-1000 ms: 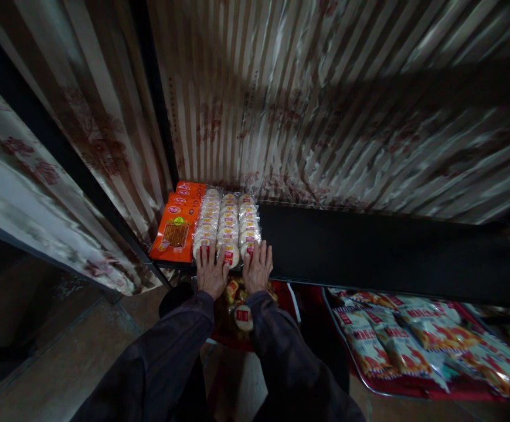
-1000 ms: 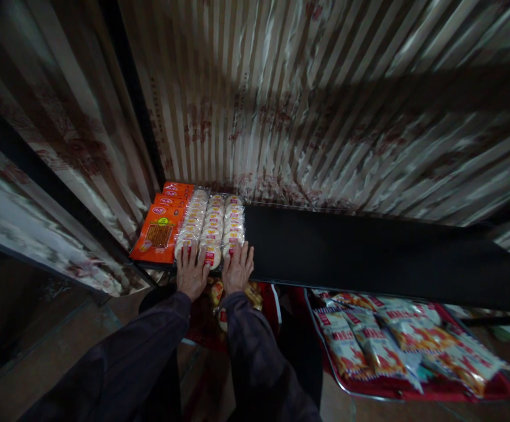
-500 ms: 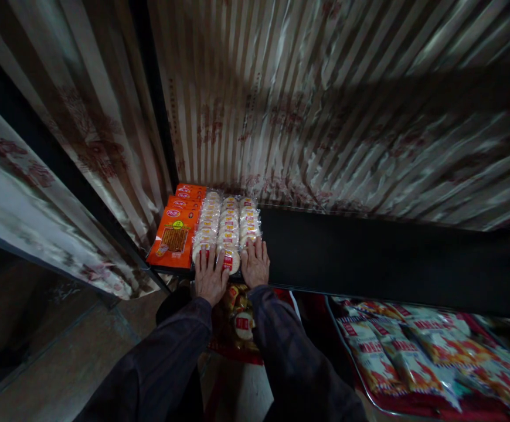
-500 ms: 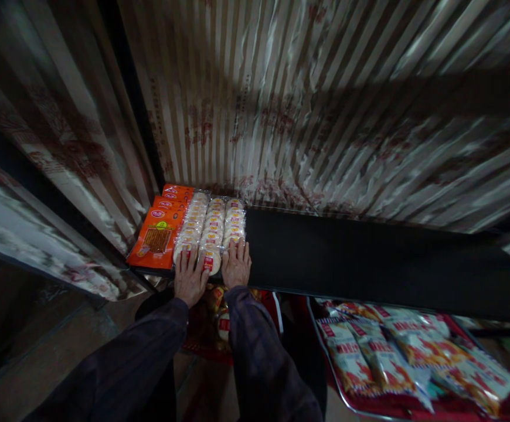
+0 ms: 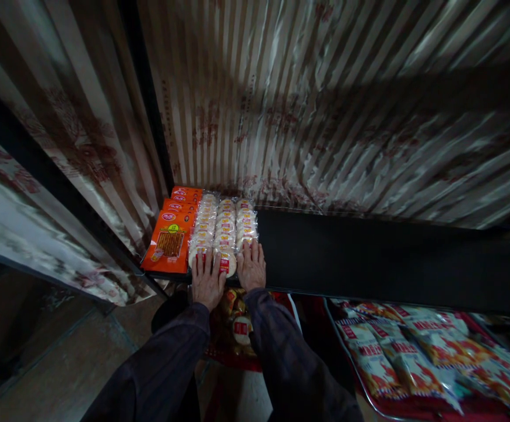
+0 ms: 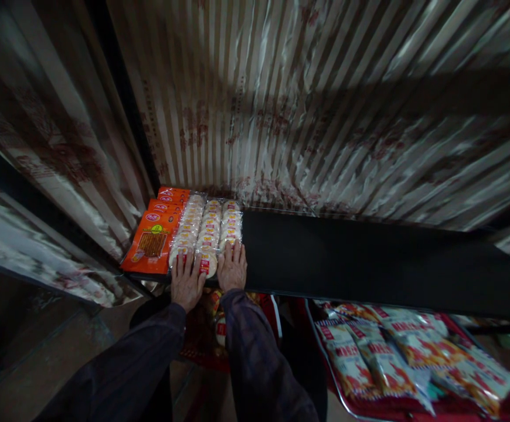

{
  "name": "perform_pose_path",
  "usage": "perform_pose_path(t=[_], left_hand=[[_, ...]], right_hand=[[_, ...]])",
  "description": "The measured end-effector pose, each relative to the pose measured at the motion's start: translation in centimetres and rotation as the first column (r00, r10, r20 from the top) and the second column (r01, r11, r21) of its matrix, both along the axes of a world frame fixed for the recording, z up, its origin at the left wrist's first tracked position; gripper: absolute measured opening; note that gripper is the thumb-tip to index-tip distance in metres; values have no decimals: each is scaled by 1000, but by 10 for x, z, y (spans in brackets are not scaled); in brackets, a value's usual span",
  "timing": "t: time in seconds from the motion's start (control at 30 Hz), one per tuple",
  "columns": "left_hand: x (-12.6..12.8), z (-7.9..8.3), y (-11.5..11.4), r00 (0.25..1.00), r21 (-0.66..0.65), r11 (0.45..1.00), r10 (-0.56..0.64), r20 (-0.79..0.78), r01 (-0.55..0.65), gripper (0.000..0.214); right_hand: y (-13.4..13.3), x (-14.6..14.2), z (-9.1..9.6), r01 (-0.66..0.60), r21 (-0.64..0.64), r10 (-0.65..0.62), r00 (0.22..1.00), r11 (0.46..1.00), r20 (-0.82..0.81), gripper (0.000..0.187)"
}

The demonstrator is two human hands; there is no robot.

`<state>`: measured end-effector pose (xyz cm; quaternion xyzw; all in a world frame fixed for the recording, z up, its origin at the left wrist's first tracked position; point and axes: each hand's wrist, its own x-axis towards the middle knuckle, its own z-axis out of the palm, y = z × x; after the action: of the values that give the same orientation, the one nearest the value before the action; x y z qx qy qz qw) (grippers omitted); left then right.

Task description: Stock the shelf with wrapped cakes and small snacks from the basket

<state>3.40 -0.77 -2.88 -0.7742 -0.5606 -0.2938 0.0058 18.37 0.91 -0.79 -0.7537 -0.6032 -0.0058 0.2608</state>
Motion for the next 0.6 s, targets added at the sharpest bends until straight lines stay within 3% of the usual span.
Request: perform_pose_path(t=[0.3, 0.47, 0.6], left_hand=[[-3, -3, -1, 1000, 25, 1000, -10, -25, 11, 54], [-3, -5, -2, 1000, 40, 999, -1, -27, 2, 55], [-5, -4, -2, 1000, 40, 999, 2, -23, -1, 54]], right_hand=[[-2, 2, 3, 9, -24, -10, 999, 1000, -37, 54], [-3, 4, -1, 1, 39, 1, 999, 999, -43, 53], [-6, 9, -3, 17, 166, 0, 995, 986, -101, 54]])
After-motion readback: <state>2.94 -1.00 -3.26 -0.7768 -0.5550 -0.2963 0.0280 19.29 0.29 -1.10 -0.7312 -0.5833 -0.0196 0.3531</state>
